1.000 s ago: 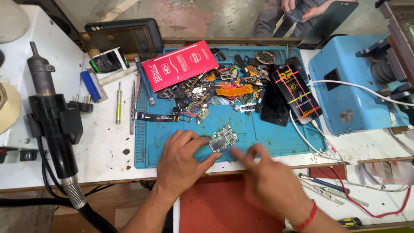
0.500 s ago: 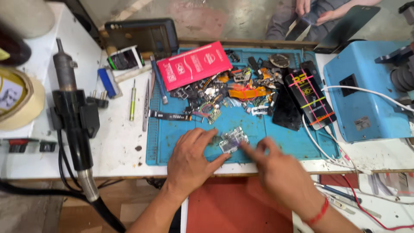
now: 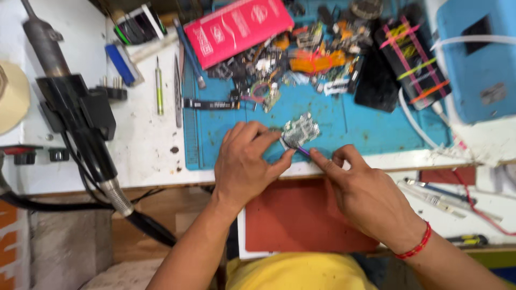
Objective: The person brushes a circuit board with a small tool and then applies heat to the board using a heat gun while holding the component in place.
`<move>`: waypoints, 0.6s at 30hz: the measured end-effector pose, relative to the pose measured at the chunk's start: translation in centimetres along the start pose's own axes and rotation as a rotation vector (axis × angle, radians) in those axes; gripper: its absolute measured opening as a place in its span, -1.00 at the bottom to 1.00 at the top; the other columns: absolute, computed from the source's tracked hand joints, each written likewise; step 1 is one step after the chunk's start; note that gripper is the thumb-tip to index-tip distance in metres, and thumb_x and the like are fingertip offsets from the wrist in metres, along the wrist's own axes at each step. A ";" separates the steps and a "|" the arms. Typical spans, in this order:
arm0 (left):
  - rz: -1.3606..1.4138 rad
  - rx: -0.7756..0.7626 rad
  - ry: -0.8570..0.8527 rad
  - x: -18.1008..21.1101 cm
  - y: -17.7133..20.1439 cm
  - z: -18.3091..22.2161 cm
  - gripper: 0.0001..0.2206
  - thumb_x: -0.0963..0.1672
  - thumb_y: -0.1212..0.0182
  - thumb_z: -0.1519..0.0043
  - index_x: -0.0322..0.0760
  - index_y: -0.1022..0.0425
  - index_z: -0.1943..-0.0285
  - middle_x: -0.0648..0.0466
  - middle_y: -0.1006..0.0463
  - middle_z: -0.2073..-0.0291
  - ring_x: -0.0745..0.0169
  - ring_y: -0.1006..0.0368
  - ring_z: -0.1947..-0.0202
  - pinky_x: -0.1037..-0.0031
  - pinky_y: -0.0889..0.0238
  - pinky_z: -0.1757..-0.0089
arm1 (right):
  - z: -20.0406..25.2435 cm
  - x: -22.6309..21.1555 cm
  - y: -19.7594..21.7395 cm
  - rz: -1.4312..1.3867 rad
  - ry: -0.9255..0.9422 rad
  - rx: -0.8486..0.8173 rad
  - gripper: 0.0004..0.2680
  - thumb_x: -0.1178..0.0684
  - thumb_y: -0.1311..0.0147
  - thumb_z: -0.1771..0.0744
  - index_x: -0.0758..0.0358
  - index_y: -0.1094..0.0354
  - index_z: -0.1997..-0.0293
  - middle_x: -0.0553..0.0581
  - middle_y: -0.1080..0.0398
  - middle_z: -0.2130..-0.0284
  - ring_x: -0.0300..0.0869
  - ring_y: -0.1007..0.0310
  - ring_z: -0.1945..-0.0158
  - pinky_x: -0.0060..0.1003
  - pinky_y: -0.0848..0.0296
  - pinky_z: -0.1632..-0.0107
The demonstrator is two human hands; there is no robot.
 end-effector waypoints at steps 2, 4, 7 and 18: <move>-0.012 -0.010 0.002 -0.1 0.0 0.2 -0.70 -0.08 -0.53 -0.02 -0.27 -0.63 0.15 0.04 -0.49 0.28 0.01 -0.41 0.20 0.25 -0.29 0.12 | 0.4 -0.3 -0.4 -0.036 -0.017 -0.018 -0.55 0.13 -0.10 -0.27 -0.12 -0.31 -0.34 0.20 -0.36 0.12 0.19 -0.43 0.56 0.02 -0.44 0.50; -0.029 -0.024 0.005 -0.2 -0.2 0.5 -0.71 -0.09 -0.54 -0.02 -0.28 -0.63 0.15 0.04 -0.49 0.29 0.01 -0.41 0.21 0.24 -0.28 0.13 | -0.2 0.8 -0.4 -0.032 -0.052 0.108 -0.60 0.18 -0.06 -0.32 -0.07 -0.32 -0.34 0.21 -0.35 0.13 0.19 -0.43 0.47 0.00 -0.43 0.43; -0.021 -0.010 -0.002 -0.3 -0.2 0.4 -0.72 -0.09 -0.53 -0.03 -0.28 -0.63 0.15 0.04 -0.49 0.28 0.01 -0.41 0.20 0.24 -0.29 0.13 | 0.6 -0.5 -1.1 -0.069 0.072 0.151 -0.56 0.23 -0.05 -0.27 -0.01 -0.32 -0.31 0.21 -0.35 0.18 0.18 -0.43 0.45 -0.01 -0.44 0.43; -0.023 -0.001 -0.006 -0.5 0.1 0.1 -0.70 -0.05 -0.52 -0.01 -0.25 -0.65 0.16 0.07 -0.48 0.30 0.05 -0.40 0.22 0.25 -0.27 0.17 | 0.3 -0.7 -1.3 -0.115 0.048 0.172 -0.55 0.26 -0.06 -0.25 0.03 -0.32 -0.30 0.23 -0.35 0.20 0.17 -0.45 0.44 0.03 -0.44 0.39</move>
Point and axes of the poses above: each hand's wrist, its own z-axis away from the middle knuckle, its own y-axis out of the back of the hand, x = y × z, the point moved 1 cm from there along -z, towards the middle knuckle
